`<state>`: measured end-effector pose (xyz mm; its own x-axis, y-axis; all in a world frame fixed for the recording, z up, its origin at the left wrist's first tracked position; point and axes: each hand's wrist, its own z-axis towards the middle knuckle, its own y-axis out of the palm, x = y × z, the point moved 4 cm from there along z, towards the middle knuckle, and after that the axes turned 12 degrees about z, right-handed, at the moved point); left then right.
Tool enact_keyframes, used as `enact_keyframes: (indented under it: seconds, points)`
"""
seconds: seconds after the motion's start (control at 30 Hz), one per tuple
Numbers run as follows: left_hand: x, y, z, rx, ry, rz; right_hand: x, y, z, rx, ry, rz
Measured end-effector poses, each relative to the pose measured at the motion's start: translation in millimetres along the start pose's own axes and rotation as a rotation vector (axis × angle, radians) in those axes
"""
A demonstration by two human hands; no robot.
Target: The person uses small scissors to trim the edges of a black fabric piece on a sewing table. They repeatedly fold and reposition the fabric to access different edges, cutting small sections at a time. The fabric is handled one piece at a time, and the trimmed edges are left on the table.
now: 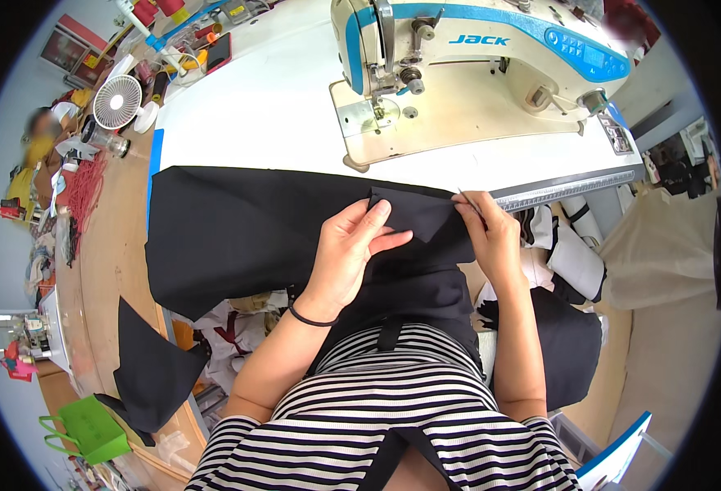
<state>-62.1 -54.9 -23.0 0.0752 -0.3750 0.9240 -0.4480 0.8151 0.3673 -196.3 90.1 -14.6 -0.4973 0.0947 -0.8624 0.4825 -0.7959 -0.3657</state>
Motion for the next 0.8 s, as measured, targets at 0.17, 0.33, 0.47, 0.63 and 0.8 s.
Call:
enact_keyframes:
  seconds: [0.17,0.33,0.47,0.63,0.8]
  points:
    - [-5.6,8.1,2.1,0.071,0.057,-0.026,-23.8,7.5,-14.2,0.077,0.227,0.436]
    - [4.1,19.8,-1.3,0.127,-0.007,0.021,-46.8,44.7,-27.4,-0.197,0.395,0.601]
    - [4.6,20.4,-3.3,0.129,0.015,0.061,-45.6,50.5,-24.8,-0.185,0.364,0.536]
    - [0.8,15.9,-2.9,0.142,0.023,0.082,-45.8,47.2,-27.1,-0.174,0.406,0.567]
    - [24.0,-5.7,-8.4,0.309,0.27,0.549,-15.9,26.5,-29.6,0.068,0.357,0.354]
